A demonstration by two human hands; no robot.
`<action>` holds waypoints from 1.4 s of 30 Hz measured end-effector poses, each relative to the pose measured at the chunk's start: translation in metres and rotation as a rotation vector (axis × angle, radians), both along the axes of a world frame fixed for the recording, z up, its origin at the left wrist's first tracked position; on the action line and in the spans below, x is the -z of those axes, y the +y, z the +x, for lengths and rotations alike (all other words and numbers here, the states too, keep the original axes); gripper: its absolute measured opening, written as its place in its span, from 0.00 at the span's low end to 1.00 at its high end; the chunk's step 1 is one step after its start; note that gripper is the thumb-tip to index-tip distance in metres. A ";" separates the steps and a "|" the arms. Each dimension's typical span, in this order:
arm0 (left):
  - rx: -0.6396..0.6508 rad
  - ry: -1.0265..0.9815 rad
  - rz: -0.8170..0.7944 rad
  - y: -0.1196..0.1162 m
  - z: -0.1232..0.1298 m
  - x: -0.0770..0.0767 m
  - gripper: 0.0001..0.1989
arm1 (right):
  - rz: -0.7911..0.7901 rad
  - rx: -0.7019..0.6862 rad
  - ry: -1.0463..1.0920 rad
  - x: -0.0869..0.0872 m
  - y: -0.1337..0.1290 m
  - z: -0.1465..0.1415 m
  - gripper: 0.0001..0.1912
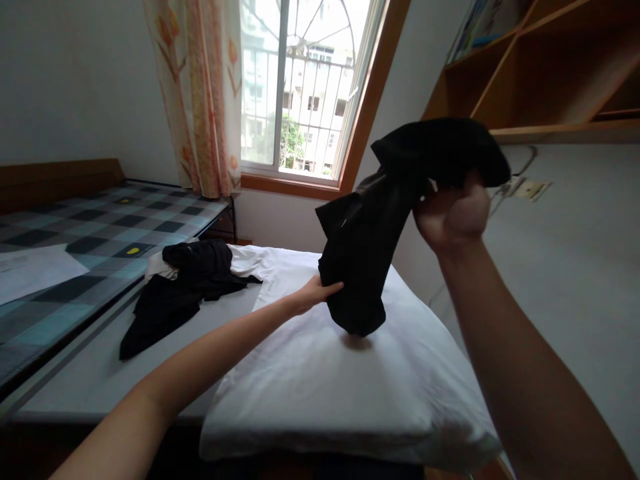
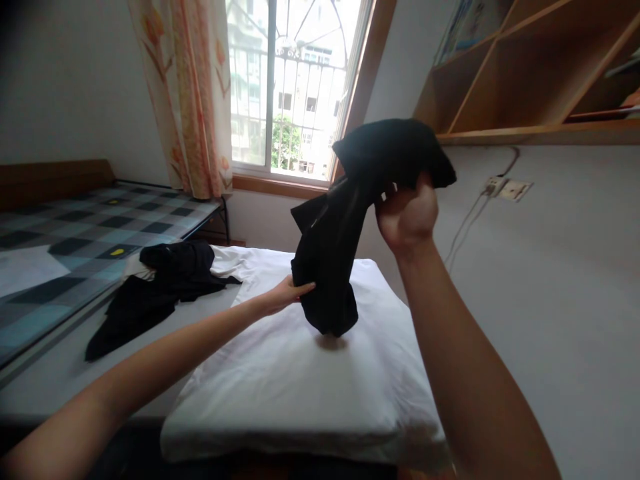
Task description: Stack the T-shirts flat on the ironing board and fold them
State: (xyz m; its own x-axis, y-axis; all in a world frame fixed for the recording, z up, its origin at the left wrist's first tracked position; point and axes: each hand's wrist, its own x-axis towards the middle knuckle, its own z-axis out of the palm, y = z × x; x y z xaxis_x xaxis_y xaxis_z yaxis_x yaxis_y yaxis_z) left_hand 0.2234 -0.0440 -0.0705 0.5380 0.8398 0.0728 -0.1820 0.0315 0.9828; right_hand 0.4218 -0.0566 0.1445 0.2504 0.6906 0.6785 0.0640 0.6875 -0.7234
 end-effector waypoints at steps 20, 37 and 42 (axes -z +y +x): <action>-0.030 0.899 0.743 0.018 -0.110 0.006 0.28 | -0.865 -0.061 -1.295 0.176 -0.002 0.096 0.22; -0.516 0.781 0.677 0.040 -0.171 -0.021 0.11 | -1.014 0.379 -1.399 0.171 0.003 0.143 0.13; -0.470 0.838 0.665 0.041 -0.174 -0.007 0.10 | -0.984 0.875 -1.495 0.176 -0.010 0.164 0.16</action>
